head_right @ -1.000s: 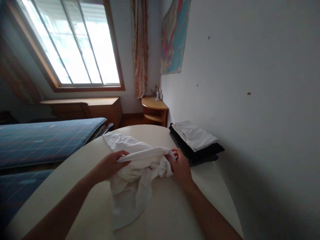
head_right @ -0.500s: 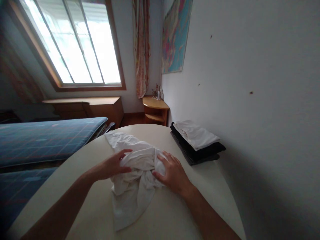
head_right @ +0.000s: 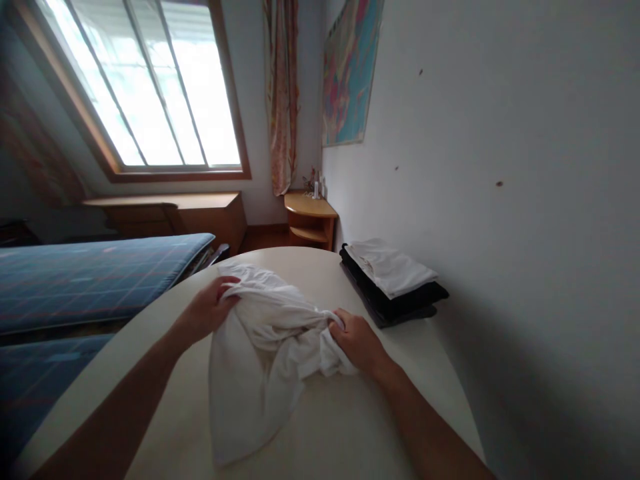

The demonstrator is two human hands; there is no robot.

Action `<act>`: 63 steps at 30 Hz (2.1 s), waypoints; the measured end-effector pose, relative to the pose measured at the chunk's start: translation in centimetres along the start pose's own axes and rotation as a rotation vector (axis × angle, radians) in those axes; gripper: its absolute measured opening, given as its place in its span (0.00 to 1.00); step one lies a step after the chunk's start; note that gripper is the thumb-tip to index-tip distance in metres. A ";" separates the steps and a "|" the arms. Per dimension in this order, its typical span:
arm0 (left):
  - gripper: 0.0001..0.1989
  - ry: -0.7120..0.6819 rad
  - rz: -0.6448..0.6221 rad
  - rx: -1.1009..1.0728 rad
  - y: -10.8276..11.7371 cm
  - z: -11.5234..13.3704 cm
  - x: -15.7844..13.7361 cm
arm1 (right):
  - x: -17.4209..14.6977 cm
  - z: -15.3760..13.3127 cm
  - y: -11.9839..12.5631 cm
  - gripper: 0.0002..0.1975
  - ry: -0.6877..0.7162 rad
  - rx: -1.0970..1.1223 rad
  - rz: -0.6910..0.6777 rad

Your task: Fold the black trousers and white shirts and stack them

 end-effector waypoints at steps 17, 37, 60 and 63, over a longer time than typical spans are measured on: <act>0.14 0.136 0.242 0.384 2.1 -0.4 -0.4 | -1.0 3.3 3.8 0.21 -0.088 0.097 0.423; 0.36 -0.079 -0.472 0.417 -6.1 1.1 -2.2 | -0.8 -0.2 0.9 0.30 0.164 -0.128 0.105; 0.12 -0.262 -0.311 0.539 -6.3 4.0 -2.4 | -2.4 0.2 4.3 0.13 0.107 0.134 0.474; 0.10 -0.206 -0.400 0.596 -7.0 4.0 -2.5 | -2.5 0.3 4.8 0.14 0.107 0.245 0.478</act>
Point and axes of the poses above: each hand's wrist, its own x-axis towards the middle knuckle, its own y-axis out of the back of the hand, z = x × y, the point moved 6 cm from there along x, towards the middle knuckle, and after that the axes turned 9 degrees about -z, right-handed, at the moved point
